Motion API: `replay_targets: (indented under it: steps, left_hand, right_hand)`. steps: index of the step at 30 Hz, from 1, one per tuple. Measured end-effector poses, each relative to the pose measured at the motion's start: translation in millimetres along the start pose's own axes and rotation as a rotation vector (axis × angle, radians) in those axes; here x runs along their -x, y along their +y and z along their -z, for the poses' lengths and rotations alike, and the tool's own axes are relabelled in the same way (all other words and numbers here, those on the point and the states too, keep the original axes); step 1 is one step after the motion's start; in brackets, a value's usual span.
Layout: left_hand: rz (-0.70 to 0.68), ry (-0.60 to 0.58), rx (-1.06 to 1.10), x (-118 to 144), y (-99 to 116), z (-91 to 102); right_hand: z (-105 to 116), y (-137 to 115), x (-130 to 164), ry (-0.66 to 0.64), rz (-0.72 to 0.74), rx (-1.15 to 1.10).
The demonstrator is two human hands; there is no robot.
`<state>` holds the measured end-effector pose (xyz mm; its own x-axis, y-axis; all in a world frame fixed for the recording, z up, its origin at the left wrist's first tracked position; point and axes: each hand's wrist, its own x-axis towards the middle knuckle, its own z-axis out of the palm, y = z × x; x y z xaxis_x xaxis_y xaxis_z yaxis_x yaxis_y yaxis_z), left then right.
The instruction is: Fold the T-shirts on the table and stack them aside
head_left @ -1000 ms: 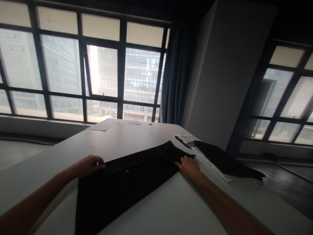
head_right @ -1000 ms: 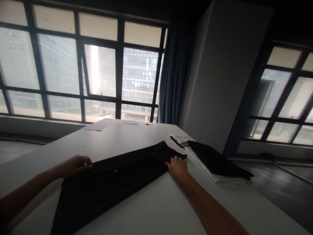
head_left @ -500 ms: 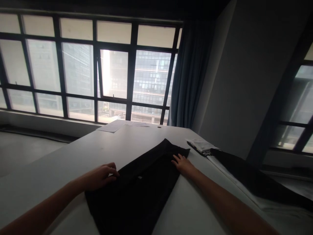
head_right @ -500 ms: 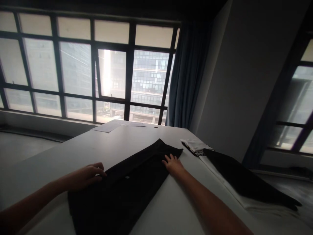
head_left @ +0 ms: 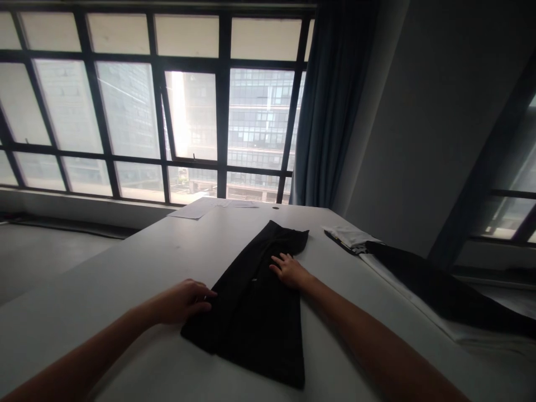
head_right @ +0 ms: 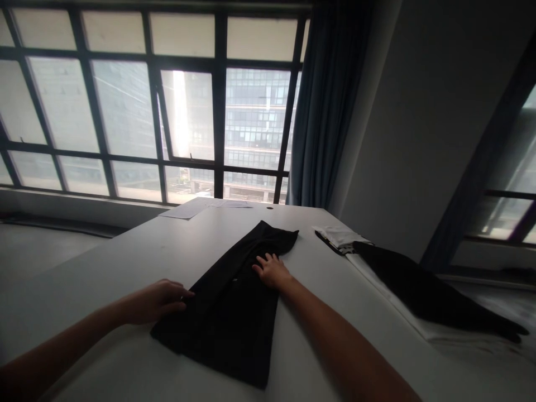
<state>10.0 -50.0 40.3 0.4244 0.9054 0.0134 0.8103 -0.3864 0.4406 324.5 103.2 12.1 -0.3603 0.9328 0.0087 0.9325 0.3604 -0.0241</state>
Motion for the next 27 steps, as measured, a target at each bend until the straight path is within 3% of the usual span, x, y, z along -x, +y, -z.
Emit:
replay_targets:
  steps: [3, 6, 9, 12, 15, 18, 21, 27]
  left_hand:
    - [0.011, 0.008, -0.094, -3, 12, -7.5]
    - [0.037, 0.027, -0.177, -8, 32, -16.4]
    - [0.035, 0.054, -0.219, -18, 55, -24.6]
    - [-0.04, 0.072, -0.27, -31, 78, -29.0]
    - [-0.121, -0.008, -0.289, -42, 98, -29.8]
    - [-0.141, -0.09, -0.275, -49, 112, -33.1]
    - [-0.167, -0.052, -0.288, -50, 122, -42.1]
    - [-0.183, -0.002, -0.288, -50, 134, -57.5]
  right_hand:
    - [13, 7, -14, 0.126, -0.02, 0.107]
    - [20, 5, -5, 0.181, -0.015, 0.172]
    - [20, 0, 23, 0.134, 0.092, 0.125]
    - [23, 3, 60, 0.169, 0.138, 0.205]
    - [34, 8, 97, 0.221, 0.139, 0.263]
    - [44, 8, 130, 0.168, 0.231, 0.095]
    - [46, 4, 153, 0.088, 0.365, -0.132]
    - [38, 2, 164, 0.107, 0.43, -0.233]
